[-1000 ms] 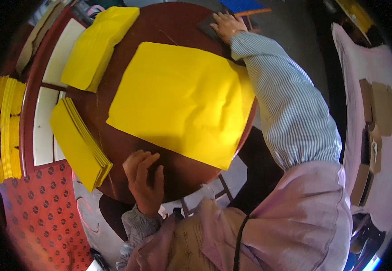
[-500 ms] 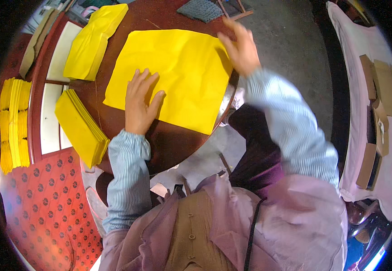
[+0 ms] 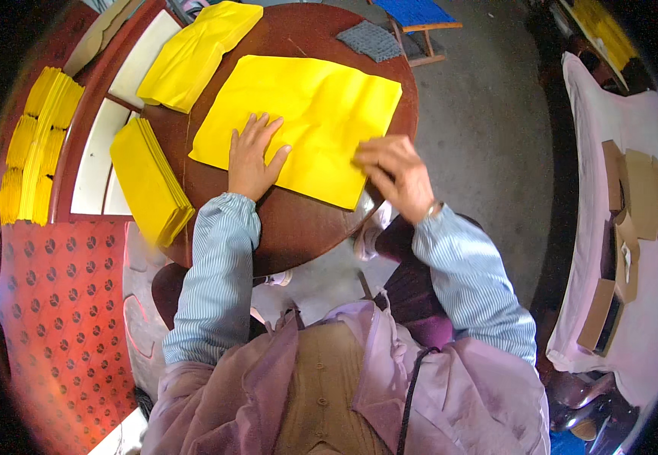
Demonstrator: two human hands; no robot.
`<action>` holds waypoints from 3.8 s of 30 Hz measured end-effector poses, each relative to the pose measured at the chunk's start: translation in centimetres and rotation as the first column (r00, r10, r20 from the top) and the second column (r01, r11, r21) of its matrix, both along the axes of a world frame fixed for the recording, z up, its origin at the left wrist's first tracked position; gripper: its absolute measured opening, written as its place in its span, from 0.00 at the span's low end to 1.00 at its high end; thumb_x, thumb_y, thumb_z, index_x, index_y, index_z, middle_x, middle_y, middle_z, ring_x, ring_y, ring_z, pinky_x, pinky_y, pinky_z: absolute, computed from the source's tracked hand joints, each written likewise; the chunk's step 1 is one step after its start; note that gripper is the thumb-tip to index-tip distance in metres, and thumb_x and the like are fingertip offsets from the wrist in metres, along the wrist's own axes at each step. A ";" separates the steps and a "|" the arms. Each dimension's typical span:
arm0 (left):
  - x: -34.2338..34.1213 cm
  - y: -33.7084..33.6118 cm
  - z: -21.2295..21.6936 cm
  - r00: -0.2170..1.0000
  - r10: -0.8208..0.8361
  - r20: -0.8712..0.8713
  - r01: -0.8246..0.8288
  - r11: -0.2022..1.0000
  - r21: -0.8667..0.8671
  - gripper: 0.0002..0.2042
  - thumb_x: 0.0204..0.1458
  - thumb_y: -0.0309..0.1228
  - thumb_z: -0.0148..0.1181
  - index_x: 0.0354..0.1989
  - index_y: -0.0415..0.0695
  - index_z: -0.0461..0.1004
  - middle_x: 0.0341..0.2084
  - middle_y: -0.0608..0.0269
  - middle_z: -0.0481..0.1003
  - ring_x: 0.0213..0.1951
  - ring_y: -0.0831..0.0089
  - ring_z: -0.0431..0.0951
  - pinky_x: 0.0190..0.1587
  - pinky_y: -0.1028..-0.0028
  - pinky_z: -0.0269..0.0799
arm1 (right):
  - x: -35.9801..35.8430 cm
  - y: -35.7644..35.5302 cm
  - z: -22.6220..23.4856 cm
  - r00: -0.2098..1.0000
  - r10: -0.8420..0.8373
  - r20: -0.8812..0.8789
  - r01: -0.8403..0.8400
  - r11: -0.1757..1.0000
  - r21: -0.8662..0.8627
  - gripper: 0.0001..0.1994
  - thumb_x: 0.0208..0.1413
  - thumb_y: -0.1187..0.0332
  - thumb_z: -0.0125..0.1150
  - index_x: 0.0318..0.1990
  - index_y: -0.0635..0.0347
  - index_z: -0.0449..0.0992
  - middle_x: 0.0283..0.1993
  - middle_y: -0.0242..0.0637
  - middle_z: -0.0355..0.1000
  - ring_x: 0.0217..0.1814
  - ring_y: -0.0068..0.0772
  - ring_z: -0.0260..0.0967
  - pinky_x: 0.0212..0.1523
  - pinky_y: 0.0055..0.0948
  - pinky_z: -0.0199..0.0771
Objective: The person folds yellow fabric pieces on a round wooden table, aligning edges and pressing folds flat. They repeatedly pick up, fold, and stack the fabric, handling each piece one at a time.
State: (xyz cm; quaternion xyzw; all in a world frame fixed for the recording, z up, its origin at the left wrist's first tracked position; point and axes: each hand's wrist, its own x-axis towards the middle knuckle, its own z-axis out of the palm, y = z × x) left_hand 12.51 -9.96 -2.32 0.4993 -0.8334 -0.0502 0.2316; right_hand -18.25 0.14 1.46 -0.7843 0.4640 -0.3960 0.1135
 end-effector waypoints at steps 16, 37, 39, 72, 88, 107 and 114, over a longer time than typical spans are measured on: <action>-5.8 8.3 4.0 0.861 -0.159 -0.483 0.215 0.975 0.063 0.11 0.60 0.20 0.58 0.49 0.41 0.82 0.57 0.48 0.79 0.68 0.49 0.72 0.73 0.54 0.62 | -4.6 -10.1 0.4 0.990 -0.137 -0.016 0.137 0.991 -0.007 0.08 0.62 0.68 0.66 0.45 0.61 0.85 0.49 0.41 0.82 0.51 0.48 0.78 0.57 0.42 0.77; -2.9 8.6 5.4 0.799 -0.095 -0.593 0.107 0.994 -0.015 0.13 0.55 0.13 0.60 0.45 0.41 0.83 0.51 0.50 0.81 0.64 0.48 0.76 0.68 0.52 0.69 | -8.3 -24.2 -0.4 0.830 -0.398 -0.391 0.453 0.890 0.056 0.14 0.57 0.64 0.73 0.50 0.50 0.85 0.49 0.40 0.82 0.49 0.46 0.81 0.53 0.42 0.80; -3.2 9.0 5.7 0.798 -0.083 -0.597 0.117 0.993 0.018 0.14 0.54 0.12 0.58 0.44 0.40 0.84 0.49 0.49 0.82 0.61 0.49 0.78 0.66 0.57 0.71 | -6.8 -20.7 0.2 0.852 -0.428 -0.302 0.443 0.896 -0.020 0.15 0.56 0.65 0.74 0.51 0.52 0.85 0.51 0.41 0.82 0.48 0.44 0.81 0.52 0.40 0.80; -5.4 10.0 1.3 0.798 -0.084 -0.597 0.284 0.926 0.249 0.13 0.52 0.18 0.60 0.45 0.44 0.83 0.53 0.54 0.78 0.55 0.56 0.80 0.59 0.66 0.75 | 0.8 1.5 -1.5 0.940 0.063 0.335 -0.188 0.916 0.355 0.08 0.51 0.79 0.75 0.38 0.61 0.85 0.41 0.35 0.81 0.44 0.32 0.76 0.49 0.32 0.76; -6.5 9.5 0.9 0.703 0.138 -0.698 0.205 0.900 0.384 0.05 0.56 0.25 0.70 0.39 0.39 0.83 0.49 0.57 0.81 0.49 0.67 0.83 0.51 0.72 0.78 | 1.7 2.7 -0.3 0.974 0.056 0.220 -0.118 0.953 0.280 0.09 0.54 0.78 0.75 0.42 0.60 0.86 0.39 0.32 0.75 0.39 0.27 0.76 0.41 0.26 0.77; -5.6 9.9 1.1 0.729 -0.033 -0.684 0.302 0.912 0.278 0.09 0.52 0.21 0.69 0.41 0.43 0.84 0.51 0.58 0.78 0.54 0.64 0.81 0.56 0.71 0.77 | 2.0 2.3 -1.9 0.895 -0.032 0.446 -0.185 0.881 0.436 0.06 0.56 0.79 0.74 0.39 0.63 0.82 0.37 0.26 0.71 0.34 0.14 0.67 0.35 0.18 0.68; -6.3 9.5 0.8 0.704 0.166 -0.690 0.211 0.879 0.427 0.07 0.56 0.26 0.71 0.41 0.40 0.84 0.51 0.57 0.80 0.51 0.67 0.82 0.52 0.72 0.79 | 2.4 2.9 -1.0 0.942 -0.027 0.336 -0.112 0.915 0.388 0.09 0.55 0.80 0.74 0.43 0.60 0.83 0.35 0.26 0.71 0.33 0.15 0.67 0.34 0.18 0.68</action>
